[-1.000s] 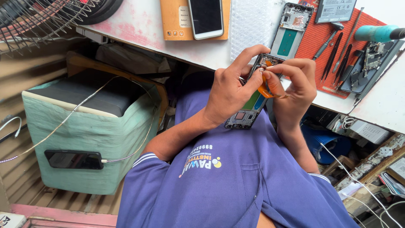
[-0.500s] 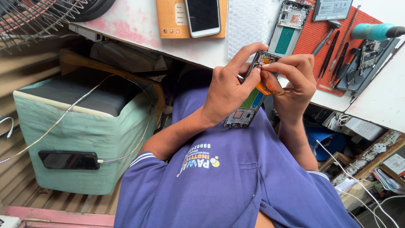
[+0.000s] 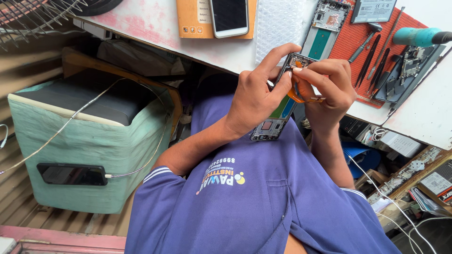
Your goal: The person aligns and presses an orange ribbon cable into a smartphone chassis, then picks up a motherboard and places it into the chassis. The person works at a bench with tools and phone parts visible.
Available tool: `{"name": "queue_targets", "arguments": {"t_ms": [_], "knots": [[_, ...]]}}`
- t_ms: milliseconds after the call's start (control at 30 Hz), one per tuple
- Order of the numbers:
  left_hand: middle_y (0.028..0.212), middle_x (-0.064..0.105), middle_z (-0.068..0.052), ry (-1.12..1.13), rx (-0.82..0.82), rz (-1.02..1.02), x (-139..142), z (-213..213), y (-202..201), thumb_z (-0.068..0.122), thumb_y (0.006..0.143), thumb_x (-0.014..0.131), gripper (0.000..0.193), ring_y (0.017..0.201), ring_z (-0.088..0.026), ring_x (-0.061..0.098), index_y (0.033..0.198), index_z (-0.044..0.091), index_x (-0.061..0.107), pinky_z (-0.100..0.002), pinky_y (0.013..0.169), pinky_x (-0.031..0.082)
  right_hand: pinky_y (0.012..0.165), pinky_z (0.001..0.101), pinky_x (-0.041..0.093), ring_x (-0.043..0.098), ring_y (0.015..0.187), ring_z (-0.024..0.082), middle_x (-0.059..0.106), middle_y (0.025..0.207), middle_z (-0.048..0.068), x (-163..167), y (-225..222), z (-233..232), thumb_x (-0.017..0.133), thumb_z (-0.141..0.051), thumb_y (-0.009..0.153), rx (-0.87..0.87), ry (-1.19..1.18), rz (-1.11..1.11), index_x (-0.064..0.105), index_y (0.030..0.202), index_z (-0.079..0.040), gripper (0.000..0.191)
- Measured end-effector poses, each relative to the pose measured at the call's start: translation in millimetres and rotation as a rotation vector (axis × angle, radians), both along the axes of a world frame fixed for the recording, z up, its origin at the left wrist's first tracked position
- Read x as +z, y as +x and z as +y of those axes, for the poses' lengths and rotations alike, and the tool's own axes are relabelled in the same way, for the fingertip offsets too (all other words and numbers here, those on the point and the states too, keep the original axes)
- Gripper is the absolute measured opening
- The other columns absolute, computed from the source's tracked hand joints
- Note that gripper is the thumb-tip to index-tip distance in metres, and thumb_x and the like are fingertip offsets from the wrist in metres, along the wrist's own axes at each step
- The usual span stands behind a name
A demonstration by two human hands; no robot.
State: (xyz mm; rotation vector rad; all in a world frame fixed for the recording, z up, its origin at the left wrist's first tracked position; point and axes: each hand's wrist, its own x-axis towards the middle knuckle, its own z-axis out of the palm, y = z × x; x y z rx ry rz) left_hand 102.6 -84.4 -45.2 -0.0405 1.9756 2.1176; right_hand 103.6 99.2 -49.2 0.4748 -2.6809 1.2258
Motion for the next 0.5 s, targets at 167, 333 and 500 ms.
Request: {"name": "queue_targets", "arguments": {"t_ms": [167, 333, 500], "knots": [[0.079, 0.076, -0.007, -0.013, 0.008, 0.01, -0.4, 1.0, 0.0, 0.008, 0.106, 0.059, 0.044, 0.069, -0.012, 0.078, 0.148, 0.014, 0.05, -0.026, 0.063, 0.058, 0.085, 0.0359, 0.053, 0.063, 0.097, 0.024, 0.069, 0.105, 0.006, 1.6, 0.1, -1.0, 0.087, -0.004, 0.093, 0.03, 0.114, 0.111, 0.08, 0.114, -0.009, 0.022], [0.084, 0.077, -0.008, -0.006, -0.001, 0.016, -0.5, 0.2, 0.2, 0.008, 0.106, 0.059, 0.044, 0.069, -0.012, 0.078, 0.148, 0.014, 0.049, -0.026, 0.062, 0.059, 0.082, 0.036, 0.052, 0.063, 0.1, 0.025, 0.07, 0.104, 0.005, 2.1, -1.5, -1.1, 0.089, -0.005, 0.093, 0.039, 0.147, 0.154, 0.08, 0.114, -0.009, 0.024], [0.081, 0.076, -0.008, -0.018, -0.004, 0.011, -0.6, 0.0, -0.1, 0.008, 0.105, 0.059, 0.044, 0.067, -0.013, 0.077, 0.148, 0.014, 0.049, -0.027, 0.061, 0.057, 0.082, 0.0359, 0.053, 0.062, 0.1, 0.026, 0.071, 0.105, 0.005, 1.3, -1.1, -0.4, 0.088, -0.005, 0.093, 0.054, 0.186, 0.185, 0.079, 0.116, -0.009, 0.026]]}}
